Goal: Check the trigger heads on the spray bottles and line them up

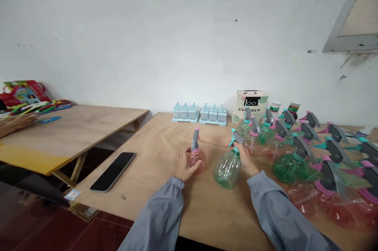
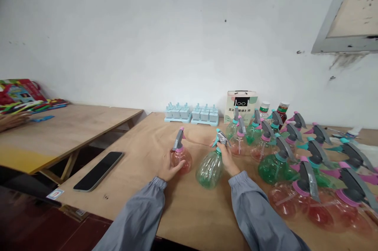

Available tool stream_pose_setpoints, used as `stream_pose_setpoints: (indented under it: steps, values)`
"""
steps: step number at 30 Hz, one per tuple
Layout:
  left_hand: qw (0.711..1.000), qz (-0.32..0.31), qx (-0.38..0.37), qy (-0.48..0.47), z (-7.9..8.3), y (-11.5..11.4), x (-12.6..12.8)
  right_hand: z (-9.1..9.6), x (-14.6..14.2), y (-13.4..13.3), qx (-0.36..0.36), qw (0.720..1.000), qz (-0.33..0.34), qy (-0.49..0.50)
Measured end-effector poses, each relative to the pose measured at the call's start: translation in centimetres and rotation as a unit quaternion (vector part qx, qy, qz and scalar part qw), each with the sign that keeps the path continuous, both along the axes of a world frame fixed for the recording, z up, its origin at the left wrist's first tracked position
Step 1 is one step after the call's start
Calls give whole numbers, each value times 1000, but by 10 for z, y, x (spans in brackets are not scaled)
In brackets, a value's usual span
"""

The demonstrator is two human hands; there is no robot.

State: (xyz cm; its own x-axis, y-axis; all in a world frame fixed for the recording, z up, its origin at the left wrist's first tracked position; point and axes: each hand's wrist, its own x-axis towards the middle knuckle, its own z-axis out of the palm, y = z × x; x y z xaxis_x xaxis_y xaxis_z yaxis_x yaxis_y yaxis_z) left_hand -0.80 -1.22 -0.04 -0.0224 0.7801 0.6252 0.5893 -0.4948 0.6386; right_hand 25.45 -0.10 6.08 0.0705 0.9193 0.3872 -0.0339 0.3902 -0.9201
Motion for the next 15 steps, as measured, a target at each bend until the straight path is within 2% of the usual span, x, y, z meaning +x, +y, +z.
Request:
stream_pose_setpoints:
  steps: [2,4,8,12,15]
  values:
    - [1000,-2,-1,-3,0,0,0,-2,2,0,6,1000,-24,-2]
    - [1000,-6,-7,-5,1,0,0,-3,5,-5,8,1000,-20,-23]
    - [999,-18,-24,-13,2,-1,0,-5,23,-30,17,994,-24,-105]
    - [999,-16,-30,-20,5,-3,0,-5,54,-55,17,987,-94,-130]
    - [999,-19,-41,-29,7,-4,1,-7,76,-60,44,975,-172,-131]
